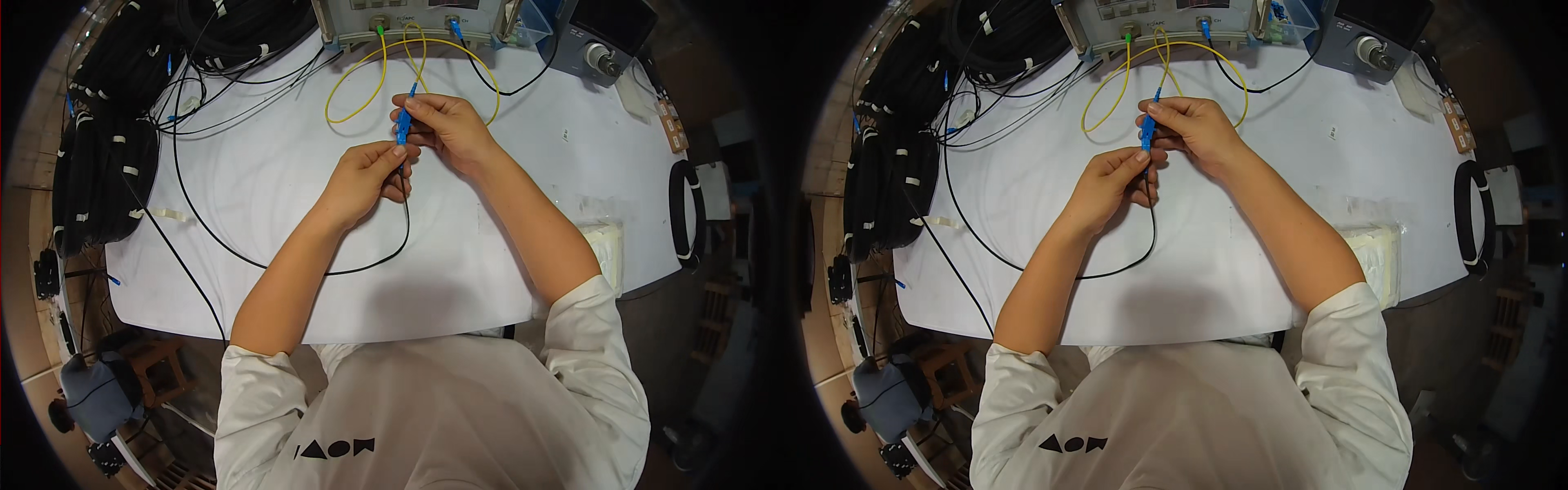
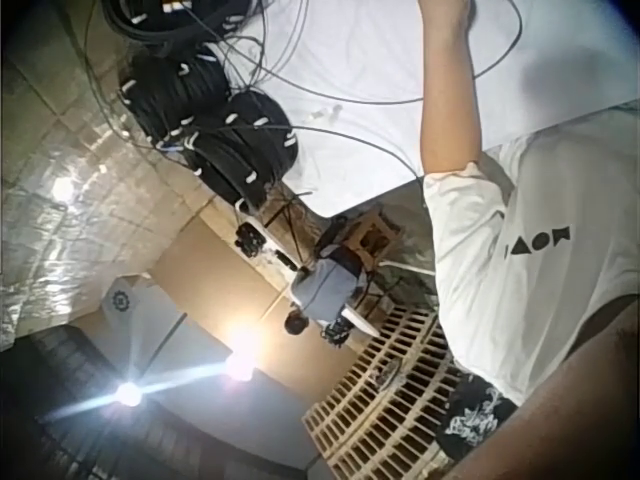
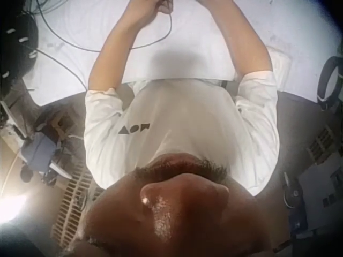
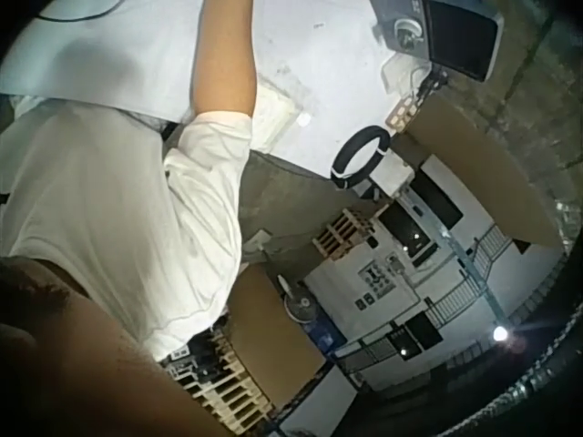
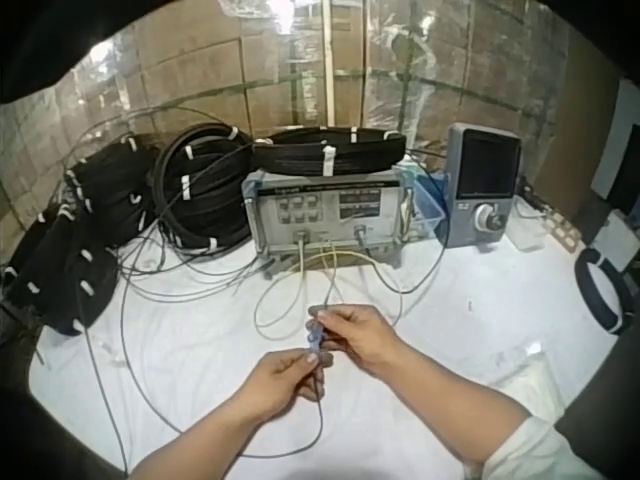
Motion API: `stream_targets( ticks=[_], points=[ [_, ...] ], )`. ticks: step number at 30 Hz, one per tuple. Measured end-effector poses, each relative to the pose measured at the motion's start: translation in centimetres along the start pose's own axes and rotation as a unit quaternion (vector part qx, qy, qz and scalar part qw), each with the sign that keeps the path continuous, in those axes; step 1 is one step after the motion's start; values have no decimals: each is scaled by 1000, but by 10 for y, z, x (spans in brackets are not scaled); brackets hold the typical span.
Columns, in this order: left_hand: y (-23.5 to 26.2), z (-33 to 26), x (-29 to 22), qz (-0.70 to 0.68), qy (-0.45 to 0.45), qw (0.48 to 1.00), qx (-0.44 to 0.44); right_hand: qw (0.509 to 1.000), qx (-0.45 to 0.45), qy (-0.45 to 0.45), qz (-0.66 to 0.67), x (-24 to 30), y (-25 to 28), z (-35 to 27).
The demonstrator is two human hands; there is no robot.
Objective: Testing fiber optic cables using an optical power meter or testing unit in a laboratory setting.
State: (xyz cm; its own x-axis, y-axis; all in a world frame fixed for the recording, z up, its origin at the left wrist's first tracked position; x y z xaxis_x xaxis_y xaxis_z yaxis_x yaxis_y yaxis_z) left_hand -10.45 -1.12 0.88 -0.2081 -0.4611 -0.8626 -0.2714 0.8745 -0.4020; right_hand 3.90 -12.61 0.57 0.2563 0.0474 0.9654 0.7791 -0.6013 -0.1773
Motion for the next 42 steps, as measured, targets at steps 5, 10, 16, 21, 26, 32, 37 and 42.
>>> stream_targets(
  ticks=[5,10,16,21,26,32,37,42],
  points=[
    [1,0,2,0,-3,1000,2,1000,14,20,1,-2,-2,1],
    [3,3,5,-39,-21,999,-20,999,33,33,0,-1,-4,-1],
    [-1,3,2,-27,-41,998,-35,999,25,26,-18,-5,-2,1],
    [-1,6,6,-7,-62,997,-40,999,16,31,-14,-4,-3,-1],
    [2,11,6,-24,-61,997,-37,999,18,38,-25,-2,-7,-1],
    [2,12,8,-16,-71,997,-37,997,15,73,-24,-5,-9,-3],
    [0,12,3,-5,-58,998,-24,999,27,33,-30,-6,-2,3],
    [1,8,-1,12,-44,999,-18,999,27,3,23,-6,-2,2]
  ],
)
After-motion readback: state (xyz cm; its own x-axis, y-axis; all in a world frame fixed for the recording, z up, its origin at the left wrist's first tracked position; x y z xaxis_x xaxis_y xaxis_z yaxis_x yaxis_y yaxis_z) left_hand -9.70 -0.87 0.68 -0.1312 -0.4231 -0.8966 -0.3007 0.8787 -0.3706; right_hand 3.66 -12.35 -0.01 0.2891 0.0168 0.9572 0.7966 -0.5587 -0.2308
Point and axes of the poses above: each hand's wrist, its own z-axis towards the middle knuckle, its own y-axis out of the back of the hand, x = y × z, the point moved 1 cm from there along z, towards the middle knuckle, and after that the axes turned 12 degrees about -z, right-handed, at the moved point
